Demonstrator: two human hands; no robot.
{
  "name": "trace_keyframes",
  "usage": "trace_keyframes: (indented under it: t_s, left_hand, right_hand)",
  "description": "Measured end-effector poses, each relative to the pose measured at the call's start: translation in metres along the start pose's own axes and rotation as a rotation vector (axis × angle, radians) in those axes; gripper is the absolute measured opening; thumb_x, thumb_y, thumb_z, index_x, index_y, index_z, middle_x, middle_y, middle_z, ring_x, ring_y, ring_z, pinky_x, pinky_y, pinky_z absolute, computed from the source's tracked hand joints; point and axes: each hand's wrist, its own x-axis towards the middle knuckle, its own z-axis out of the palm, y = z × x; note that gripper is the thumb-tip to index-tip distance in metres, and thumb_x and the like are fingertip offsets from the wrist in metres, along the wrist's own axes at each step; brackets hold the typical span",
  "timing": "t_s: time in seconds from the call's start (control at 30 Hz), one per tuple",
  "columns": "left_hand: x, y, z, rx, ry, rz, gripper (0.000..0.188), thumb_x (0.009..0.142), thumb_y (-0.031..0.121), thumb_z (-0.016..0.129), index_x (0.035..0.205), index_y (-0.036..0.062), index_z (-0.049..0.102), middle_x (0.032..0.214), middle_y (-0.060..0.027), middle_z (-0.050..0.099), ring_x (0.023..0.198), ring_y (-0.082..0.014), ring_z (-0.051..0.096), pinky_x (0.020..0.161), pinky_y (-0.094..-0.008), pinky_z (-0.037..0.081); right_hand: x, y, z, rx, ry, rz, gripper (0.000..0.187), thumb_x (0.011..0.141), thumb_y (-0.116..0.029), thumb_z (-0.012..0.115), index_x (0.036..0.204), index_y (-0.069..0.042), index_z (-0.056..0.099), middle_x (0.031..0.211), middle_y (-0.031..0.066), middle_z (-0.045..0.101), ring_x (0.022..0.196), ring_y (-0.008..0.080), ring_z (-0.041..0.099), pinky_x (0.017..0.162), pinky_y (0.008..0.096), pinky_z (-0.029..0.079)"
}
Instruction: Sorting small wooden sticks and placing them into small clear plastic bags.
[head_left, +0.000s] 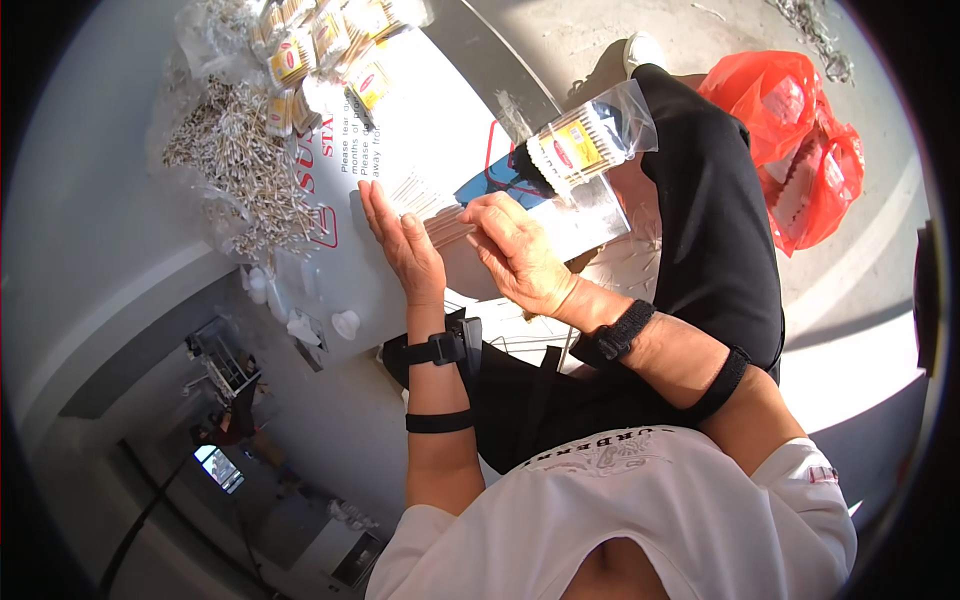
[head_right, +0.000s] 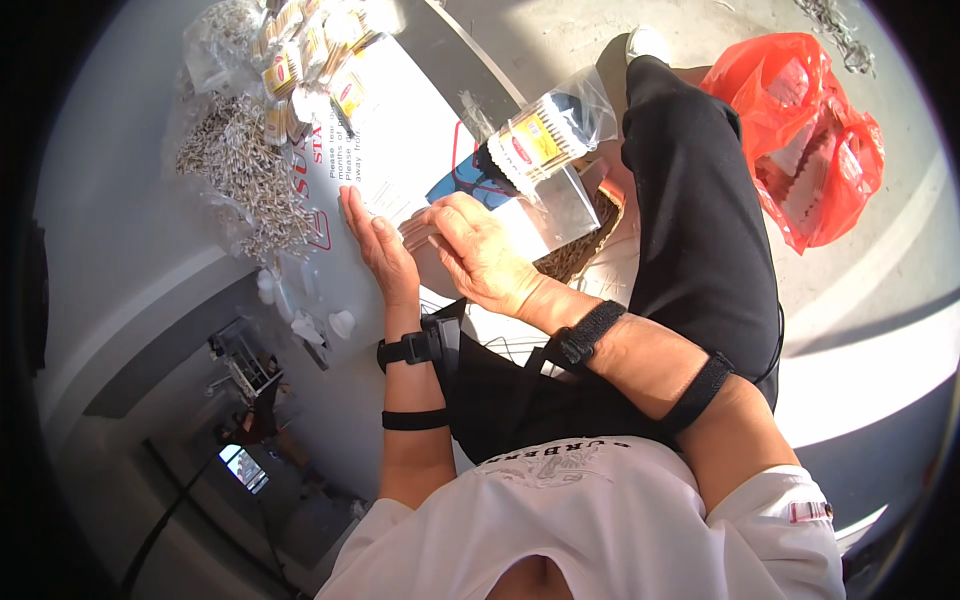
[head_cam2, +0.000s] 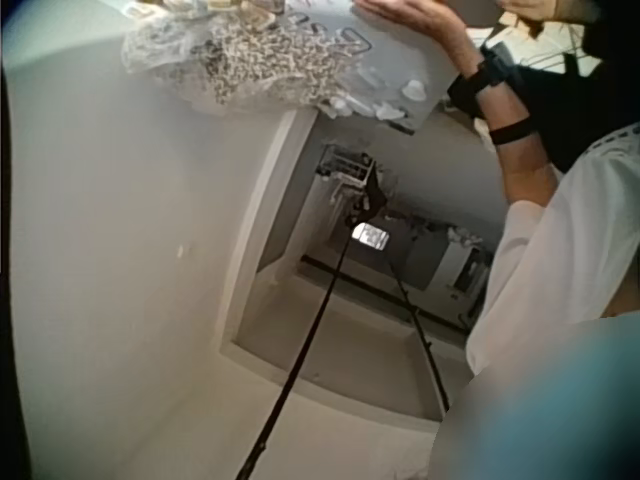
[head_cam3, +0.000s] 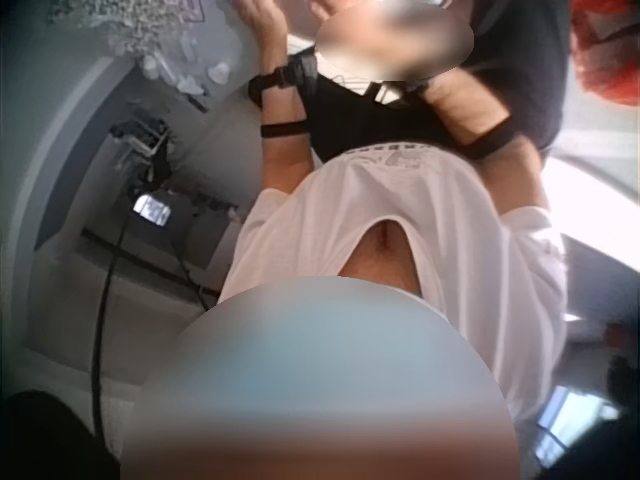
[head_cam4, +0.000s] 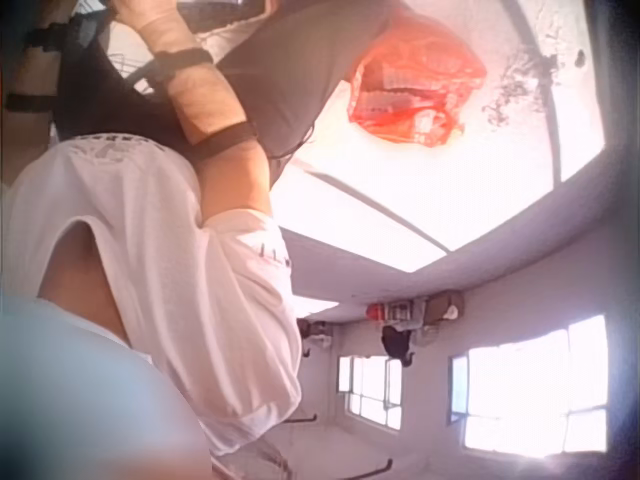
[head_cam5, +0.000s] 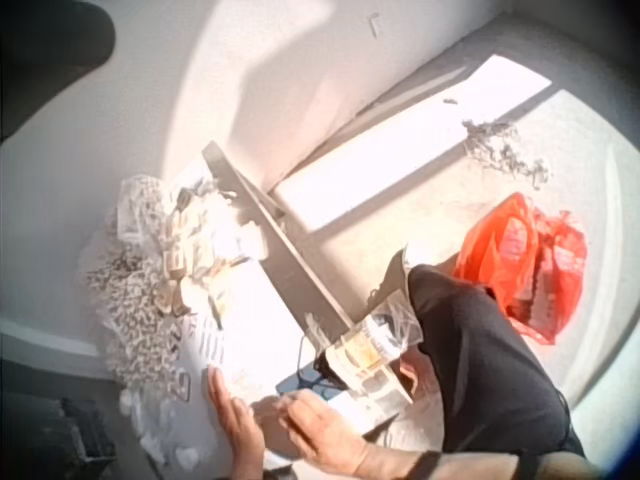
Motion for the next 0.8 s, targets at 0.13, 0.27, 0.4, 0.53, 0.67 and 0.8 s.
trace_keyframes:
  t_s: [0.13, 0.27, 0.4, 0.53, 0.67, 0.8]
  left_hand:
    - [0.005, -0.008, -0.001, -0.586, 0.293, -0.188, 0.069, 0.103, 0.046, 0.033, 0.15, -0.003, 0.019, 0.156, -0.0216, 0.02, 0.145, -0.0286, 0.02, 0.119, -0.0426, 0.015]
    - [0.019, -0.006, 0.005, -0.91, 0.413, -0.275, 0.076, 0.102, 0.05, 0.035, 0.148, -0.0074, 0.018, 0.154, -0.0234, 0.022, 0.145, -0.0283, 0.022, 0.12, -0.0419, 0.013]
    - [0.02, 0.008, 0.011, -1.039, 0.277, -0.243, 0.075, 0.102, 0.052, 0.035, 0.148, -0.0055, 0.021, 0.152, -0.0255, 0.025, 0.144, -0.0311, 0.024, 0.119, -0.0422, 0.015]
    - [0.017, 0.012, 0.01, -1.085, 0.336, -0.222, 0.073, 0.101, 0.051, 0.035, 0.147, -0.0057, 0.024, 0.152, -0.0249, 0.026, 0.144, -0.0314, 0.025, 0.119, -0.0443, 0.016]
    - [0.007, 0.014, 0.011, -1.115, 0.498, -0.297, 0.074, 0.102, 0.05, 0.035, 0.147, -0.0068, 0.022, 0.153, -0.024, 0.024, 0.145, -0.0298, 0.023, 0.119, -0.0436, 0.016]
    - [0.006, 0.02, 0.014, -1.128, 0.586, -0.35, 0.075, 0.101, 0.05, 0.036, 0.147, -0.0077, 0.021, 0.153, -0.0245, 0.023, 0.145, -0.0292, 0.022, 0.118, -0.0414, 0.016]
  right_hand:
    - [0.027, 0.003, 0.01, 0.071, 0.193, 0.039, 0.038, 0.098, -0.018, 0.052, 0.13, 0.002, 0.049, 0.137, 0.0232, 0.047, 0.132, 0.0364, 0.042, 0.109, 0.0398, 0.035]
    - [0.062, 0.019, 0.023, 0.111, 0.165, 0.051, 0.044, 0.1, -0.026, 0.047, 0.133, 0.003, 0.047, 0.143, 0.0249, 0.042, 0.135, 0.039, 0.039, 0.111, 0.0415, 0.032]
    - [0.065, 0.022, 0.042, 0.019, 0.181, 0.037, 0.041, 0.101, -0.021, 0.047, 0.136, 0.001, 0.047, 0.144, 0.0212, 0.045, 0.135, 0.0333, 0.041, 0.112, 0.0377, 0.031]
    - [0.066, 0.023, 0.042, 0.024, 0.19, 0.012, 0.041, 0.1, -0.021, 0.049, 0.131, 0.005, 0.05, 0.142, 0.0257, 0.044, 0.133, 0.0386, 0.042, 0.111, 0.0396, 0.034]
    - [0.062, 0.025, 0.044, -0.026, 0.277, -0.03, 0.038, 0.1, -0.02, 0.049, 0.131, 0.002, 0.051, 0.14, 0.0252, 0.046, 0.129, 0.0387, 0.046, 0.107, 0.04, 0.038]
    - [0.08, 0.019, 0.044, -0.152, 0.2, -0.049, 0.037, 0.101, -0.021, 0.049, 0.13, 0.001, 0.053, 0.14, 0.0219, 0.048, 0.126, 0.0346, 0.05, 0.105, 0.0375, 0.04]
